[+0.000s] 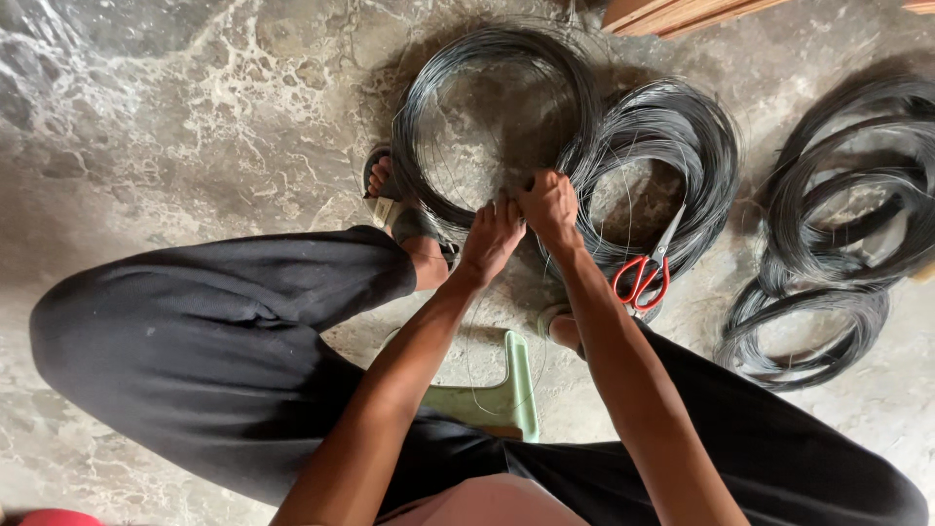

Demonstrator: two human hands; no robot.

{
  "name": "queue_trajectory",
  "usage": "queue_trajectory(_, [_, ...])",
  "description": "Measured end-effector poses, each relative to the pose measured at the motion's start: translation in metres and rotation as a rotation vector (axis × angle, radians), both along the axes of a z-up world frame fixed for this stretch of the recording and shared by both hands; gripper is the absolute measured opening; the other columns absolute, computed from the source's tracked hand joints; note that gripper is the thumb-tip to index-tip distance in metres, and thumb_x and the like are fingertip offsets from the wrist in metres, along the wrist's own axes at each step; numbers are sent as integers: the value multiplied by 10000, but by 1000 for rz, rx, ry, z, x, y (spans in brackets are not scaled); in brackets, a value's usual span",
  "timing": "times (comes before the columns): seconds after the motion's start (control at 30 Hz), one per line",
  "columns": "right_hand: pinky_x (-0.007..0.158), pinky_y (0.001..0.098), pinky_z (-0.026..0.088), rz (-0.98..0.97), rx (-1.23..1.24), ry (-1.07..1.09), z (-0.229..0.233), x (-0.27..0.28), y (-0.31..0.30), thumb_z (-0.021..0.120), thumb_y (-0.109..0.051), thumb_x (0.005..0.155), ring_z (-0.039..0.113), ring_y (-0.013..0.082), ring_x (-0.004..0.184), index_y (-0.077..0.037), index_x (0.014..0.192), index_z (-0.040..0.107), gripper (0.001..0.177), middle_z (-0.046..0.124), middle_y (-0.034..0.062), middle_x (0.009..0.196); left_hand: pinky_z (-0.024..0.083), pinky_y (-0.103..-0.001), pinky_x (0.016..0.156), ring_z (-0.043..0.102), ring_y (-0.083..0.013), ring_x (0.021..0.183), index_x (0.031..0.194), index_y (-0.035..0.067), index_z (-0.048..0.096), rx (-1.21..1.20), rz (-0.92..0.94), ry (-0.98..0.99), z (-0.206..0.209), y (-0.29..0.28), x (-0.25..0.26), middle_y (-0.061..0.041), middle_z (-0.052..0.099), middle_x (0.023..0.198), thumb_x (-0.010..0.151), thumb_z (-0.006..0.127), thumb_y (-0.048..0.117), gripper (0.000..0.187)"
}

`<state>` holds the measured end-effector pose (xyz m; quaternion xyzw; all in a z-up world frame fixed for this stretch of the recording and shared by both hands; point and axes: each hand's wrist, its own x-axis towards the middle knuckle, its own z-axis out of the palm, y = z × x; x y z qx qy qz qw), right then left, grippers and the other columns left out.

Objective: The person sits on a small stool and uses red-handled scissors to cut a thin wire from a large coil of dark wire. They then untangle the wire, straighten it, and tie it around the coil to secure it.

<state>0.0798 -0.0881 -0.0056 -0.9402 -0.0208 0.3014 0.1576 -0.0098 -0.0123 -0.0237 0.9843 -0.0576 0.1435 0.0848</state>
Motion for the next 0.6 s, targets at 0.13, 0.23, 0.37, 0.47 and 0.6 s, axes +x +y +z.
queue_trajectory(0.13, [553,484,528,57,-88,-40,-15,0,-2,602,-132,739,646,402,652,11,734,654,153,622,203,627,439,-347,550,600,-287,684,895,-23,562,33,26,14,-3,-5,1,-170,557,817,792,582,229,273])
queue_trajectory(0.23, [527,436,537,241,-202,-173,-31,-1,-6,608,-169,731,655,342,638,-34,740,625,136,604,147,650,407,-359,513,568,-295,619,859,-57,581,-3,-16,5,-12,-8,-2,-193,542,778,788,564,172,241])
queue_trajectory(0.37, [516,378,542,411,-188,-118,-39,-3,-3,525,-155,767,668,290,627,-78,697,602,130,585,81,615,379,-342,483,529,-266,561,799,-56,591,-31,-18,-39,-17,-8,-2,-187,538,744,793,542,105,168])
queue_trajectory(0.47, [608,389,563,514,-205,-18,-38,2,3,545,-138,776,671,309,698,-62,739,618,112,629,106,712,353,-339,476,506,-252,552,771,-44,592,4,-11,-45,-17,-9,-5,-181,528,744,786,503,76,151])
queue_trajectory(0.6, [761,488,518,347,17,128,-40,-7,6,509,-137,735,605,393,914,-28,957,608,266,604,169,985,344,-338,473,483,-243,537,732,-22,585,-15,-23,-59,-7,-4,-6,-179,525,733,754,510,57,111])
